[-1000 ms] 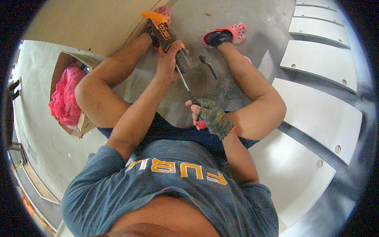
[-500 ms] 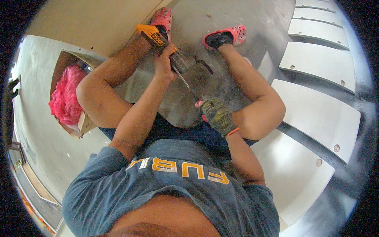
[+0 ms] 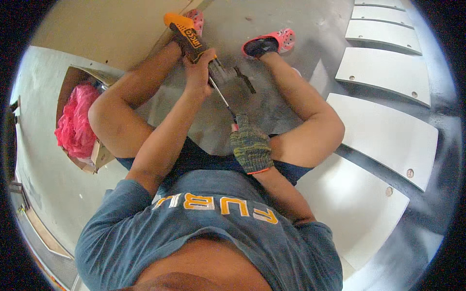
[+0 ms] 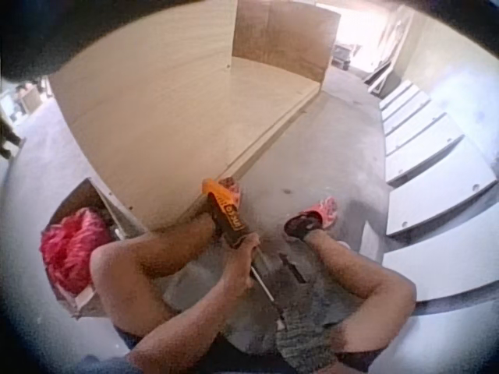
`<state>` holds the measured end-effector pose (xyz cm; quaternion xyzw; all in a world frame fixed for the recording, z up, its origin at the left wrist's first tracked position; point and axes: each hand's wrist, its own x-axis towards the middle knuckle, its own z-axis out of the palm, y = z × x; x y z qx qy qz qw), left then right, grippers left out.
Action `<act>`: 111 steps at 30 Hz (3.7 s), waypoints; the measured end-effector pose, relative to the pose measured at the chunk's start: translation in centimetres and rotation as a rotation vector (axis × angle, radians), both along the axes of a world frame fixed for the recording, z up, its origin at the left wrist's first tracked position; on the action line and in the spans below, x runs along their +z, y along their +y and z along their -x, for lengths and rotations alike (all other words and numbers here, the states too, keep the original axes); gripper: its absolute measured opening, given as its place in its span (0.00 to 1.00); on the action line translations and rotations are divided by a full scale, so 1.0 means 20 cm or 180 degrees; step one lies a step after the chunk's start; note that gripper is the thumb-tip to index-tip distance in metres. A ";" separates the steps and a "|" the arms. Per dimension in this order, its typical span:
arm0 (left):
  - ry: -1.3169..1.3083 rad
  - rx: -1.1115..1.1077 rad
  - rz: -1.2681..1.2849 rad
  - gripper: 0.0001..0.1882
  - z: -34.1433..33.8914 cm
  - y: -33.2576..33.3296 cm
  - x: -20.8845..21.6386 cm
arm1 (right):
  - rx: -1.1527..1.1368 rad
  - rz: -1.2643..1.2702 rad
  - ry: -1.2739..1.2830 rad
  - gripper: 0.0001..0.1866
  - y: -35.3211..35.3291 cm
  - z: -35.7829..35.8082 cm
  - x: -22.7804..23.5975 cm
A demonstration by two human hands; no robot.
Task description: Using a vibrating multitool and a screwdriver to clean or scrape the edges of wooden furniture panels.
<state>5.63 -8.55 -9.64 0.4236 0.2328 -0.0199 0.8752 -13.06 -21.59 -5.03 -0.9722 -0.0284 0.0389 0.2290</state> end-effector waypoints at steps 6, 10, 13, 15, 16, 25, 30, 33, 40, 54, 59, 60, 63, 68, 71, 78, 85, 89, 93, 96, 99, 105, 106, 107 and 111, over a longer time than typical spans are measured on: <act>-0.0162 0.0023 0.0661 0.27 0.04 0.03 0.06 | -0.0671 -0.2709 0.1884 0.15 -0.05 -0.01 0.07; -0.0237 -0.0398 0.0914 0.18 0.04 0.07 0.09 | -0.1056 -0.3904 0.2847 0.16 -0.06 0.02 0.02; -0.0377 -0.0624 0.0721 0.12 0.04 0.05 0.10 | -0.0631 -0.2789 0.2033 0.16 -0.06 0.03 -0.02; -0.0221 -0.0563 0.0742 0.11 0.03 0.03 0.12 | -0.0372 -0.2050 0.1458 0.17 -0.05 0.03 -0.03; -0.0235 -0.0540 0.0740 0.11 0.01 0.03 0.07 | -0.0219 -0.1684 0.1174 0.17 -0.03 0.03 -0.03; -0.0090 0.0144 0.0448 0.18 0.02 0.01 0.06 | 0.1329 -0.0074 0.1019 0.13 -0.17 -0.06 -0.02; -0.0130 -0.0268 0.0873 0.31 0.03 0.04 0.09 | -0.1015 -0.4478 0.3407 0.12 -0.17 -0.09 0.02; -0.0501 -0.0404 0.0384 0.16 -0.04 0.03 -0.03 | -0.0332 -0.3936 0.3513 0.14 -0.19 -0.15 0.01; 0.0101 0.0023 -0.0470 0.26 -0.04 -0.01 -0.10 | -0.0147 0.0102 -0.0140 0.18 -0.05 -0.13 -0.08; 0.0024 -0.0416 -0.0315 0.08 -0.02 -0.02 -0.20 | -0.0206 -0.1875 0.1477 0.15 -0.14 -0.06 -0.19; 0.0392 -0.0460 -0.0854 0.11 0.05 -0.12 -0.18 | -0.0602 0.0170 0.0626 0.13 -0.06 0.00 -0.02; 0.0605 -0.0392 -0.0910 0.12 0.07 -0.15 -0.18 | -0.0593 0.0157 0.0595 0.13 -0.06 -0.01 0.02; 0.0561 -0.0340 -0.0770 0.12 0.10 -0.10 -0.31 | -0.0447 -0.0248 -0.0170 0.15 -0.09 -0.05 0.09; 0.1148 -0.0376 0.0487 0.11 0.13 -0.20 -0.21 | -0.0475 -0.0758 -0.1322 0.20 -0.26 -0.01 0.21; 0.1500 -0.0643 0.1668 0.14 0.14 -0.25 -0.21 | -0.0701 -0.0851 -0.1163 0.18 -0.13 -0.04 0.54; 0.2265 -0.0815 0.1991 0.16 0.21 -0.25 -0.18 | -0.0280 0.0231 -0.1409 0.23 -0.11 -0.29 0.76; 0.2642 -0.0648 0.1237 0.21 0.33 -0.24 -0.38 | -0.0383 0.0609 -0.0202 0.09 -0.31 -0.12 0.57; 0.2671 -0.0523 0.1110 0.21 0.31 -0.25 -0.44 | -0.0473 -0.0435 0.0532 0.11 -0.31 0.08 0.39; 0.1749 -0.0909 0.1008 0.09 0.24 -0.25 -0.44 | -0.0608 -0.1440 0.1411 0.17 -0.31 0.22 0.18; 0.1353 -0.1316 0.1019 0.08 0.20 -0.25 -0.39 | -0.2035 -0.3832 0.2750 0.18 -0.30 0.23 0.17; 0.1195 -0.1297 0.0984 0.10 0.15 -0.21 -0.33 | -0.2718 -0.5115 0.3064 0.21 -0.20 0.16 0.19; 0.1017 -0.1001 0.0989 0.12 0.07 -0.17 -0.30 | -0.2081 -0.6621 0.3419 0.24 -0.13 0.10 0.07; 0.1037 -0.1009 0.0905 0.12 0.06 -0.17 -0.28 | -0.1990 -0.6281 0.3361 0.24 -0.13 0.09 0.04; 0.1014 -0.0974 0.0898 0.12 0.05 -0.17 -0.26 | -0.1946 -0.6268 0.3388 0.24 -0.12 0.10 0.01; 0.0698 -0.0542 0.0150 0.15 0.02 -0.11 -0.21 | -0.1549 -0.5725 0.3308 0.18 -0.12 0.08 -0.10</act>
